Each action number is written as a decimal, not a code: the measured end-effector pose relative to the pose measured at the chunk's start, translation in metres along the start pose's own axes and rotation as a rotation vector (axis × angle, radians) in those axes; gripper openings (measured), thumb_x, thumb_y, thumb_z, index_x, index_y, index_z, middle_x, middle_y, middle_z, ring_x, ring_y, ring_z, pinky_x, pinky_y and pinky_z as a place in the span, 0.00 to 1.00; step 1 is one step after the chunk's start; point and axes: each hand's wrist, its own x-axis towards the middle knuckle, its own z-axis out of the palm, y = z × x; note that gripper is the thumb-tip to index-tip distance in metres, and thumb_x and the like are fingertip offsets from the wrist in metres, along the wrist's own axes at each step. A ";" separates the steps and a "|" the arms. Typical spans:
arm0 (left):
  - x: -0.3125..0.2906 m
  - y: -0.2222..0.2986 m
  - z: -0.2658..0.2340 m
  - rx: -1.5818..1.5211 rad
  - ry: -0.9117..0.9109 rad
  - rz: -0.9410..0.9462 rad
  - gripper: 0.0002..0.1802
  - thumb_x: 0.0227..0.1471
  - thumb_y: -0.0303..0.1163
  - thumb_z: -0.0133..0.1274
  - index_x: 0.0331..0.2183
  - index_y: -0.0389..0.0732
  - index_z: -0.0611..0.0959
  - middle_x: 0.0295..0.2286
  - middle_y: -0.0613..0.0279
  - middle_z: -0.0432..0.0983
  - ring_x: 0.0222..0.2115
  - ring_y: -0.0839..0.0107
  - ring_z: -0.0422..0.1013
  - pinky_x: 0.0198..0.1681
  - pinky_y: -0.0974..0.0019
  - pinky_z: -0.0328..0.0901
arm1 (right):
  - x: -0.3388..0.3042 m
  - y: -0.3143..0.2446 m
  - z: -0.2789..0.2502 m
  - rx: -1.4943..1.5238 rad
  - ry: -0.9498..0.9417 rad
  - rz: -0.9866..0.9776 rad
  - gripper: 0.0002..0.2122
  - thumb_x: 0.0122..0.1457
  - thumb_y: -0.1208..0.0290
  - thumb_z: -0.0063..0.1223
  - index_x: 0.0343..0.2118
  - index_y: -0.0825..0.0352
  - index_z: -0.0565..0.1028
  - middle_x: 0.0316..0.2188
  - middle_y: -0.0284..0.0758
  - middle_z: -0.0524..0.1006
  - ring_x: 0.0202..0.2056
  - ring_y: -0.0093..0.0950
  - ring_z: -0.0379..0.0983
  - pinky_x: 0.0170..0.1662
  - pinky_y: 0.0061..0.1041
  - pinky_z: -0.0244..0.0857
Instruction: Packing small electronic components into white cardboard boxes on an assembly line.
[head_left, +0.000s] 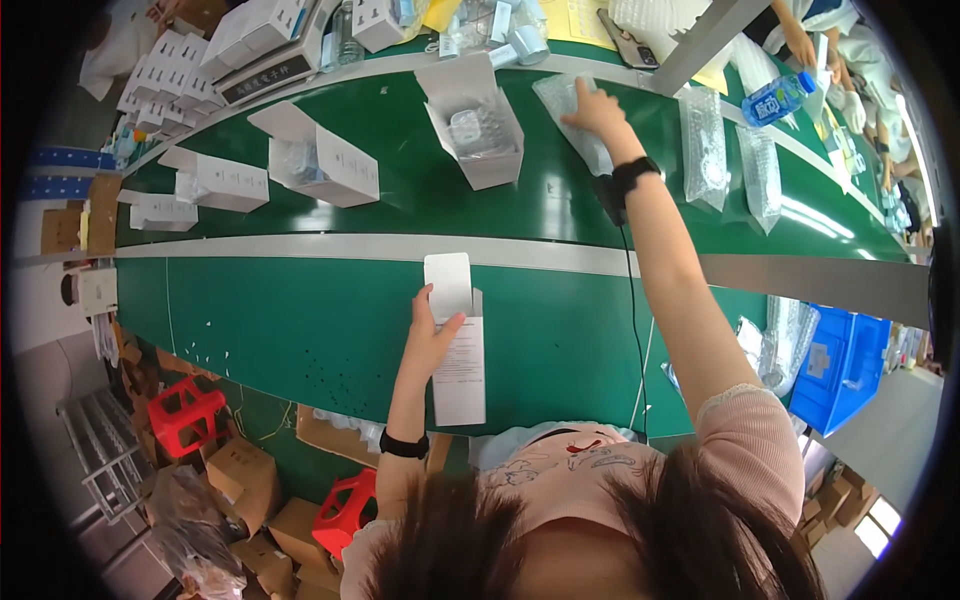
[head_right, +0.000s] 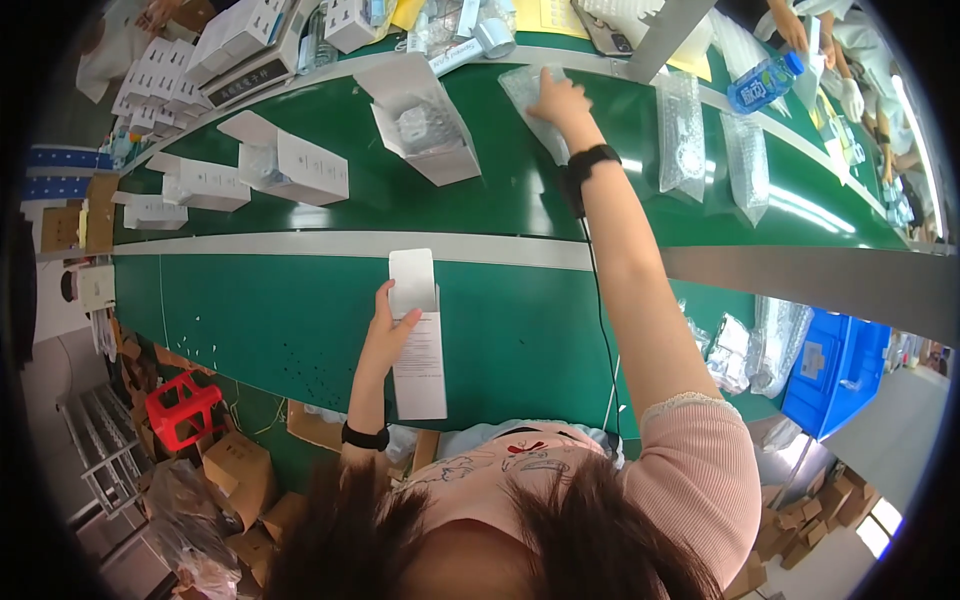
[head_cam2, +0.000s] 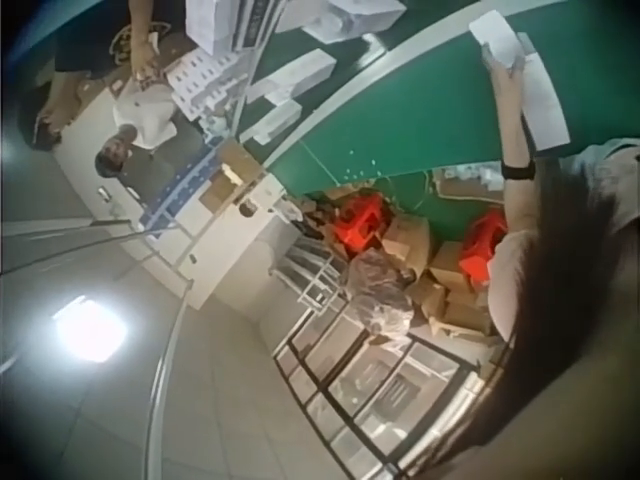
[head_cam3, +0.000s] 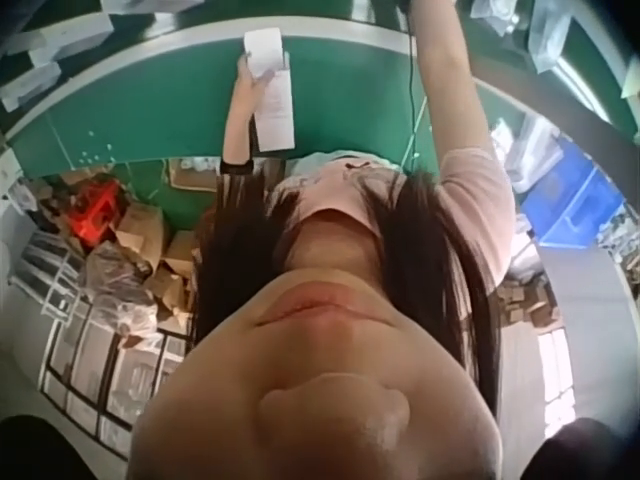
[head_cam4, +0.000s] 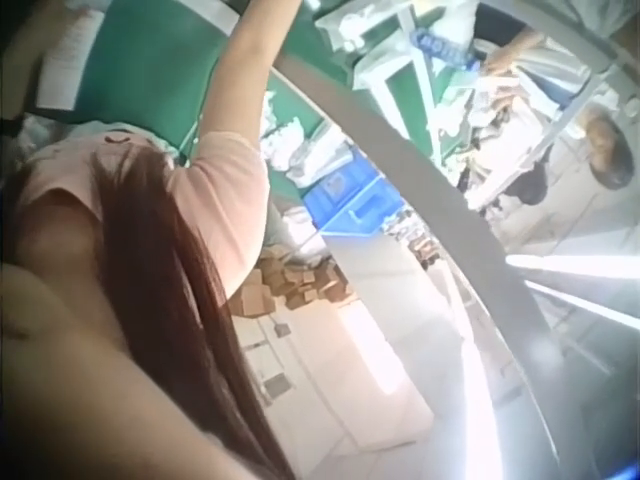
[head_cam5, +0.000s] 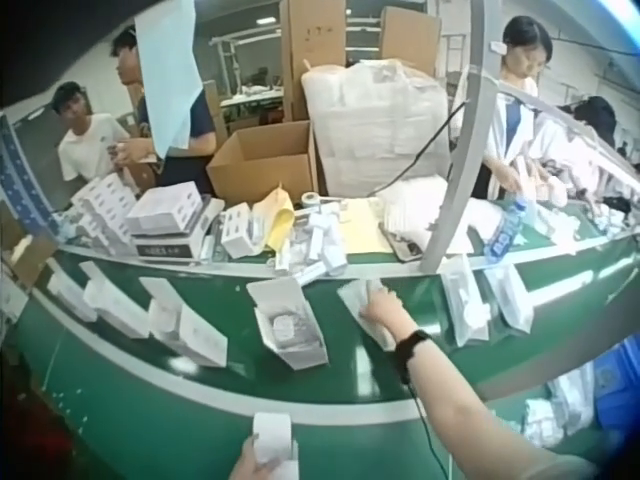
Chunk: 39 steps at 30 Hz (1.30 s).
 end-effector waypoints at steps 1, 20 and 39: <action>-0.003 0.022 -0.001 -0.216 -0.052 -0.100 0.45 0.36 0.37 0.61 0.52 0.37 0.55 0.48 0.45 0.57 0.49 0.58 0.57 0.51 0.59 0.53 | 0.005 0.004 0.006 0.010 -0.037 0.000 0.41 0.38 0.62 0.61 0.57 0.50 0.50 0.53 0.47 0.56 0.52 0.49 0.52 0.51 0.42 0.54; -0.131 0.147 0.070 -0.033 0.088 0.399 0.42 0.21 0.36 0.70 0.36 0.39 0.59 0.37 0.47 0.65 0.40 0.55 0.65 0.42 0.61 0.62 | -0.322 0.036 -0.077 1.930 0.574 -0.132 0.25 0.47 0.74 0.54 0.48 0.68 0.59 0.43 0.36 0.66 0.44 0.32 0.65 0.46 0.28 0.61; -0.166 0.153 0.166 -0.165 0.014 0.634 0.42 0.22 0.33 0.70 0.35 0.40 0.56 0.45 0.43 0.59 0.43 0.53 0.63 0.44 0.60 0.61 | -0.406 0.155 -0.086 0.894 0.427 -0.182 0.21 0.43 0.72 0.58 0.43 0.61 0.70 0.36 0.39 0.66 0.42 0.36 0.64 0.44 0.28 0.60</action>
